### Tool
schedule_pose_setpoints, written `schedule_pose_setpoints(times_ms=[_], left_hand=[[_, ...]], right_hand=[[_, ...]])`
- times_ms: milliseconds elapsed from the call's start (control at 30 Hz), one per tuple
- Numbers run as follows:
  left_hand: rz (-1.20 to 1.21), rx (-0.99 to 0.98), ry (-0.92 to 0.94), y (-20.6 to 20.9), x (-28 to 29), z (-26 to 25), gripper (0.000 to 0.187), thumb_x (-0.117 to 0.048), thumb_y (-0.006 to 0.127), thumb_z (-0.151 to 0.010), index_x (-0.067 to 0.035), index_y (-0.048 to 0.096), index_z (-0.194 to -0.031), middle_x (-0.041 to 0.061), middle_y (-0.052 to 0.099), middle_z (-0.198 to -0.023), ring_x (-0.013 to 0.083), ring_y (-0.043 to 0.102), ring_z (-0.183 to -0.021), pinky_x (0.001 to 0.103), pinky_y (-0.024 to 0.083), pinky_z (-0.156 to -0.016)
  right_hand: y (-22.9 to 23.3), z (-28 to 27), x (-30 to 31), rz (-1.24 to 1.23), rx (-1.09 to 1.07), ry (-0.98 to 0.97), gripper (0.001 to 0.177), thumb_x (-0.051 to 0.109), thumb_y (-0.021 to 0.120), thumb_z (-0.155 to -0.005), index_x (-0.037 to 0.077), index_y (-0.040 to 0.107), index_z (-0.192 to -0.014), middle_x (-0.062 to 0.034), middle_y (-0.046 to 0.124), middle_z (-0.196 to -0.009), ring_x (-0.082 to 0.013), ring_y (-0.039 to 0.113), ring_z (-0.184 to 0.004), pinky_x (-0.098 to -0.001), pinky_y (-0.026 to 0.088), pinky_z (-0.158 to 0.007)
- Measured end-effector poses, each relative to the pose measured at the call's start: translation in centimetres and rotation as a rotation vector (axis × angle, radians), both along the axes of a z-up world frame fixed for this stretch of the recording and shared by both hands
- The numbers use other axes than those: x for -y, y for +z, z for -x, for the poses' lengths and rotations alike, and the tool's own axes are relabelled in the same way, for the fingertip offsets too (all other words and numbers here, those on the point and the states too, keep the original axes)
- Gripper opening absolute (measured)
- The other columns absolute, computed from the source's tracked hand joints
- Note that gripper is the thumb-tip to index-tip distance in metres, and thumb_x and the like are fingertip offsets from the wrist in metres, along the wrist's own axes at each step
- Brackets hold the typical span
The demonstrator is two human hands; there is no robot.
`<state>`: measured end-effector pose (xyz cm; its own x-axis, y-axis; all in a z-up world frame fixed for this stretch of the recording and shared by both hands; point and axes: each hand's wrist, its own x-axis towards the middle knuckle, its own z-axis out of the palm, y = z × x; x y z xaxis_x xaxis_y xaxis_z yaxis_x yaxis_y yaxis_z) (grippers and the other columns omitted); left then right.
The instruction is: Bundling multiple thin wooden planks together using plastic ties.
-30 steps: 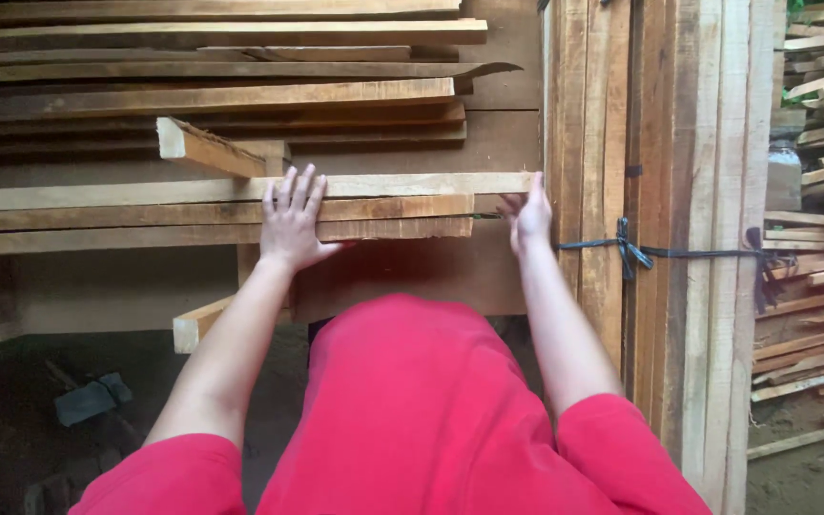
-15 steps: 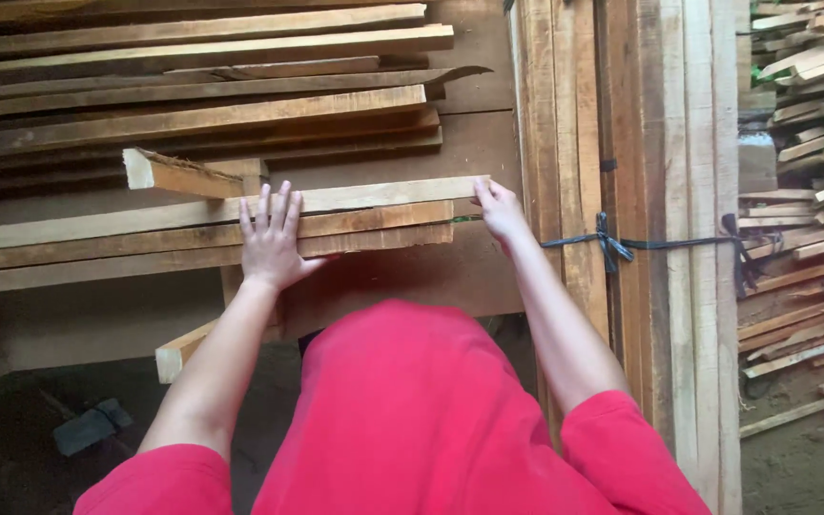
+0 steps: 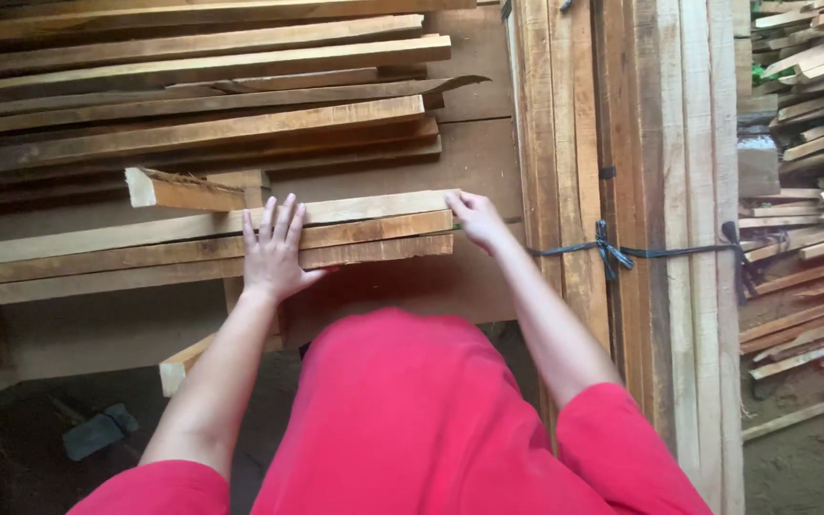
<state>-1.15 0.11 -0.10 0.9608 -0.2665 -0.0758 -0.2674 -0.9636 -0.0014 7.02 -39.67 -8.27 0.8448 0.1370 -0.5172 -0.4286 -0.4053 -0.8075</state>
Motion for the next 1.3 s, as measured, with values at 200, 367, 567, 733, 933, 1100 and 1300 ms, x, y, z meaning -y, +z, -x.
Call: schedule_pose_setpoints(times_ms=[200, 367, 567, 733, 933, 1100, 1300], left_hand=[[-0.046, -0.002, 0.006, 0.2, 0.0, -0.4, 0.131, -0.065, 0.084, -0.047, -0.017, 0.040, -0.160, 0.006, 0.034, -0.169, 0.0346, 0.028, -0.156, 0.069, 0.015, -0.123], [0.026, -0.026, 0.042, 0.0, -0.1, -0.7, 0.132, -0.065, 0.086, -0.044, -0.022, 0.039, -0.159, 0.002, 0.033, -0.169, 0.0320, 0.028, -0.155, 0.060, 0.020, -0.125], [0.035, -0.007, 0.021, 0.8, -0.1, -0.5, 0.129, -0.064, 0.088, -0.044, -0.022, 0.042, -0.158, 0.003, 0.038, -0.166, 0.0325, 0.032, -0.153, 0.058, 0.024, -0.123], [0.030, -0.003, 0.035, 0.3, 0.2, -0.8, 0.129, -0.066, 0.086, -0.046, -0.023, 0.040, -0.159, 0.001, 0.036, -0.167, 0.0313, 0.030, -0.154, 0.058, 0.023, -0.124], [0.019, -0.010, 0.023, 1.1, 0.3, -0.9, 0.126, -0.069, 0.083, -0.048, -0.023, 0.041, -0.158, 0.001, 0.036, -0.167, 0.0309, 0.031, -0.153, 0.058, 0.023, -0.123], [-0.001, -0.014, 0.028, 0.7, -0.2, -0.6, 0.128, -0.070, 0.083, -0.048, -0.024, 0.040, -0.159, 0.001, 0.036, -0.167, 0.0309, 0.030, -0.154, 0.057, 0.023, -0.123], [0.002, 0.003, 0.026, 0.5, 0.0, -0.7, 0.127, -0.069, 0.084, -0.049, -0.023, 0.040, -0.159, 0.001, 0.036, -0.167, 0.0307, 0.030, -0.153, 0.057, 0.022, -0.123]], right_hand=[[0.8, -0.6, -3.1, -0.505, -0.422, -0.333, 0.058, 0.054, 0.074, -0.095, 0.017, 0.065, -0.139, -0.0060, 0.067, -0.125, -0.0249, 0.069, -0.104, -0.0492, 0.059, -0.090], [2.6, -2.1, -2.8, -0.559, -0.498, -0.246, 0.067, 0.065, 0.064, -0.098, 0.017, 0.060, -0.145, -0.0106, 0.059, -0.143, -0.0283, 0.060, -0.126, -0.0566, 0.049, -0.105], [3.8, -3.5, -5.1, -0.797, -0.612, -0.382, 0.087, 0.087, 0.050, -0.084, 0.007, 0.071, -0.113, -0.0123, 0.074, -0.115, -0.0264, 0.075, -0.099, -0.0386, 0.060, -0.088], [1.4, -4.4, -5.0, -0.704, -0.529, -0.528, 0.085, 0.087, 0.053, -0.082, 0.006, 0.074, -0.097, -0.0059, 0.073, -0.078, -0.0172, 0.074, -0.064, -0.0286, 0.061, -0.062], [-15.3, -4.0, -1.7, -0.710, -0.511, -0.580, 0.093, 0.098, 0.045, -0.075, 0.012, 0.073, -0.092, -0.0102, 0.077, -0.078, -0.0202, 0.077, -0.063, -0.0314, 0.063, -0.059], [0.9, -2.7, -5.7, -0.789, -0.574, -0.628, 0.090, 0.097, 0.046, -0.073, 0.011, 0.072, -0.086, -0.0149, 0.079, -0.095, -0.0261, 0.079, -0.076, -0.0365, 0.065, -0.068], [1.8, -2.4, -5.2, -1.044, -0.644, -0.683, 0.089, 0.089, 0.049, -0.078, 0.004, 0.074, -0.076, -0.0230, 0.067, -0.134, -0.0377, 0.075, -0.106, -0.0431, 0.062, -0.090]])
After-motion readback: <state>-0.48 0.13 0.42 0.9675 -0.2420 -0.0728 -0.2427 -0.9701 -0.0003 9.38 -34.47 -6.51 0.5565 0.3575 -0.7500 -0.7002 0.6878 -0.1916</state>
